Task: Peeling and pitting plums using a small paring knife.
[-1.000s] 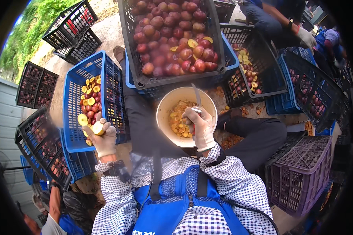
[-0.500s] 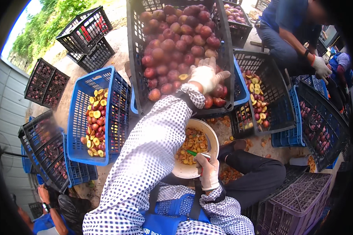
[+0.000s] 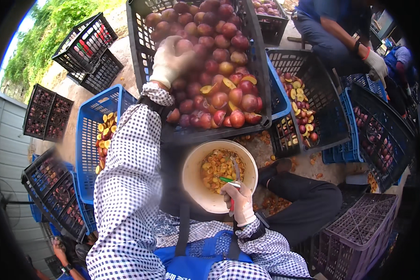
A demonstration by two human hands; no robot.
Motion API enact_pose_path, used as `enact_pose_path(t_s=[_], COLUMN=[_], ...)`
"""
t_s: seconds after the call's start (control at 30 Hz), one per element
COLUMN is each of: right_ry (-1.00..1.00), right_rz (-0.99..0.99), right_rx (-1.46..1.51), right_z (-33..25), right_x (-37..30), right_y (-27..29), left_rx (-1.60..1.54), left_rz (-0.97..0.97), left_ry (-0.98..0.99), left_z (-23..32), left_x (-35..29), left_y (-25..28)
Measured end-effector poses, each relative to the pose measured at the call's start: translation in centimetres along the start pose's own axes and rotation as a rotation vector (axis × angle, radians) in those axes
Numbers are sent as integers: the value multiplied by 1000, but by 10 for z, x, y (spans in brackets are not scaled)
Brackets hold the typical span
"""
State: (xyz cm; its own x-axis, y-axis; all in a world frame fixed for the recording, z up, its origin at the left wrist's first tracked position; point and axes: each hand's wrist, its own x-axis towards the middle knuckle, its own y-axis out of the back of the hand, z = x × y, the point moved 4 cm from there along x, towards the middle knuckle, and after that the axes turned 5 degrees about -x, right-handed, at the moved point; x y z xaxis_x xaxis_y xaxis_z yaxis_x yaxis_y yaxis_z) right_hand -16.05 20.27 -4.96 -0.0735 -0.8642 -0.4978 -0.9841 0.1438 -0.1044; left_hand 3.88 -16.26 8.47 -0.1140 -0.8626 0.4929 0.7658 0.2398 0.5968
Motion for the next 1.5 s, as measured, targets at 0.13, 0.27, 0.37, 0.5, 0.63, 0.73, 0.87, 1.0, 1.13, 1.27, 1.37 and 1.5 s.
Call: enact_pose_path(t_s=[0.13,0.27,0.37,0.5,0.63,0.73,0.87,1.0,1.13,1.27,1.37,1.5], right_ry=[-19,370,218,451,743,729,739,789,789,744,743,650], right_rz=[-121,-40,-39,-150,-10,-23,57,240,287,218,210,120], right_rx=[235,-100,13,233,-497,-276,-363,-591,-843,-946,-932,-907], right_z=[-22,0,-45,-107,-98,-86,-76,-76,-57,-40,-27,-26], right_x=[-7,5,-15,-59,-67,-77,-77,-85,-84,-70,-57,-38], right_y=[-1,11,4,-14,-17,-32,-36,-39,-38,-40,-52,-56], left_rx=[-1415,-2002,-1813,-1726,-1761,-1826,-1739,-1683,-1247,-1222,-1207,-1255], left_rz=[-199,-316,-253,-270,-266,-229,-211,-217,-191,-74,51,111], left_ry=[509,781,855,970,984,998,1065,1139,1026,1157,1175,1162], left_z=[60,92,105,126,144,146,158,164,153,139,131,132], left_x=[-92,-186,-244,-285,-310,-321,-329,-337,-341,-355,-357,-350], left_y=[24,10,10,15,11,10,20,20,26,14,8,9])
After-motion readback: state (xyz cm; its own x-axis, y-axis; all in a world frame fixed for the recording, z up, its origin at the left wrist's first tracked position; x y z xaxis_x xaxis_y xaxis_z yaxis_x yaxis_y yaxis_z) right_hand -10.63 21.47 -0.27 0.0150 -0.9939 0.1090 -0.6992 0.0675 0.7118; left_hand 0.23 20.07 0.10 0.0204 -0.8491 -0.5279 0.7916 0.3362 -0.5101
